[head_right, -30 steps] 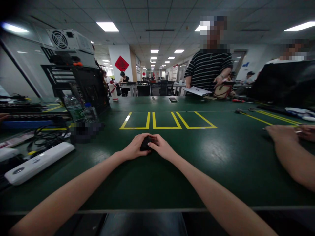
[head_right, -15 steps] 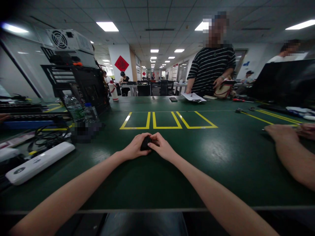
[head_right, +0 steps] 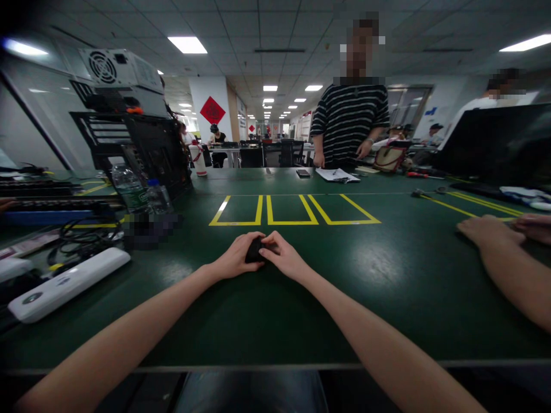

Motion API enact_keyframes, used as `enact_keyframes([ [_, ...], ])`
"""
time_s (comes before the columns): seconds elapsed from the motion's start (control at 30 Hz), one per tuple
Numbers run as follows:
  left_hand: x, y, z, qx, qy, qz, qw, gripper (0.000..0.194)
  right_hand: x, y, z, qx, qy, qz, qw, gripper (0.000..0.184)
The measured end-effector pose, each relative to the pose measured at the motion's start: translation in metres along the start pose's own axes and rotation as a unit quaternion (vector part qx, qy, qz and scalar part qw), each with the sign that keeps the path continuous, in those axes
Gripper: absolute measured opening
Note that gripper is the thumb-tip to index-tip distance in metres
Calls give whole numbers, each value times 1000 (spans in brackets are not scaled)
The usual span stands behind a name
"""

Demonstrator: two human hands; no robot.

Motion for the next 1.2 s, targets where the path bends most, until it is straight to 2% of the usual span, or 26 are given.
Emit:
enact_keyframes([
  [0.13, 1, -1, 0, -2, 5, -1, 1000, 59, 4, -2, 3, 12, 19, -3, 1000, 24],
  [0.33, 0, 0, 0, -4, 3, -1, 1000, 59, -3, 2, 0, -34, 5, -17, 999, 27],
  [0.57, 1, -1, -1, 0, 8, -2, 1000, 59, -3, 1, -1, -1, -2, -38, 999, 17],
  [0.67, 1, 0, 0, 1, 8, -1, 1000, 59, 2, -1, 2, 15, 3, -36, 999, 22],
  [0.8, 0, 0, 0, 3, 9, -1, 1000, 59, 7, -1, 3, -5, 19, -23, 1000, 27],
  [0.9, 0, 0, 0, 2, 13, -2, 1000, 60, 4, 1, 0, -21, 5, -26, 999, 27],
  [1.2, 1, -1, 0, 1, 13, -2, 1000, 60, 2, -1, -1, 7, 3, -43, 999, 19],
])
Point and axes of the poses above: each hand's wrist, its own z-axis towards the middle knuckle, its own y-axis out of the palm, x = y × z, the point moved 5 cm from there along z, towards the middle knuckle, and after that the axes turned 11 degrees about -x, right-handed, at the moved point
